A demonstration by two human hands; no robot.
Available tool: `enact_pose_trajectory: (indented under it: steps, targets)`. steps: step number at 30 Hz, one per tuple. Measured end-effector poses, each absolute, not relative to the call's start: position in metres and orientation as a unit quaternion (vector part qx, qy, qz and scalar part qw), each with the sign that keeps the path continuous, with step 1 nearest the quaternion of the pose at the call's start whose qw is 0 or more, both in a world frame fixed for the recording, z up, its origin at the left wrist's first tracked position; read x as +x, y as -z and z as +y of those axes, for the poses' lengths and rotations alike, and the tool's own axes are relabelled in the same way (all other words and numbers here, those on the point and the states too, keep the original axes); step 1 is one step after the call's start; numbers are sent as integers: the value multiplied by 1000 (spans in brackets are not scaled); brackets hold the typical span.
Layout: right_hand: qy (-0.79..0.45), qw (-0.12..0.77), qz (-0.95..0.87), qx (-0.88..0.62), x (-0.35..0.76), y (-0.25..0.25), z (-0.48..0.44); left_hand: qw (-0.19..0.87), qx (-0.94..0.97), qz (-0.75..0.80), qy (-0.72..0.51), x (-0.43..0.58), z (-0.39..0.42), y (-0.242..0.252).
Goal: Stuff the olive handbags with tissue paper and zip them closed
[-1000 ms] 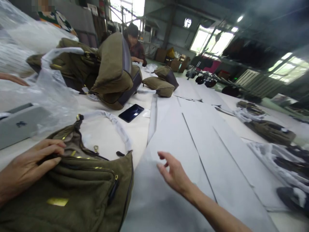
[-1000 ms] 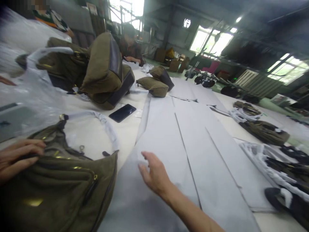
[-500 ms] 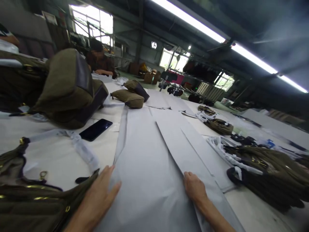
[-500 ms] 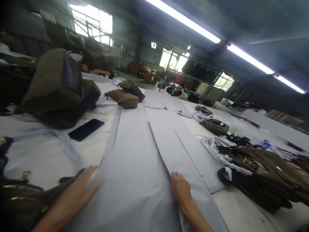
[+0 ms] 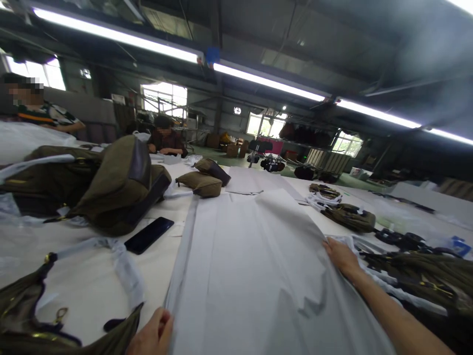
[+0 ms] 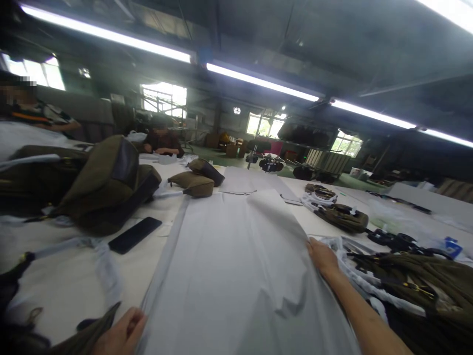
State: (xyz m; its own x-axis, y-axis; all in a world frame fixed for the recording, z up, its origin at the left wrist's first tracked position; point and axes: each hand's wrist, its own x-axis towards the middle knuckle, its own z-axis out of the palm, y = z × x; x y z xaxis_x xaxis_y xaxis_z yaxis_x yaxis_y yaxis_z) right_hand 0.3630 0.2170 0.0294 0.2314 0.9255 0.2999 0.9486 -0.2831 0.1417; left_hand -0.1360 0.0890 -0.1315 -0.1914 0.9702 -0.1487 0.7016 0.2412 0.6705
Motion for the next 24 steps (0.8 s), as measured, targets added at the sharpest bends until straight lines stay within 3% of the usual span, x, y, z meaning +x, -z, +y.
enact_pose_trajectory:
  steps: [5, 9, 12, 18, 24]
  targets:
    - [208, 40, -689, -693, 285, -18, 221, 271, 546, 699, -373, -102, 83, 137]
    - [30, 21, -813, -582, 169, 38, 177, 267, 557, 691, -376, -91, 76, 138]
    - [-18, -23, -802, -596, 113, 67, 157, 265, 566, 689, -368, -91, 67, 130]
    - [-41, -54, -780, -622, 106, 82, 177, 304, 544, 681, -385, -96, 51, 118]
    - [-88, -10, -774, -627, 133, 77, 184, 357, 504, 675, -405, -105, 48, 116]
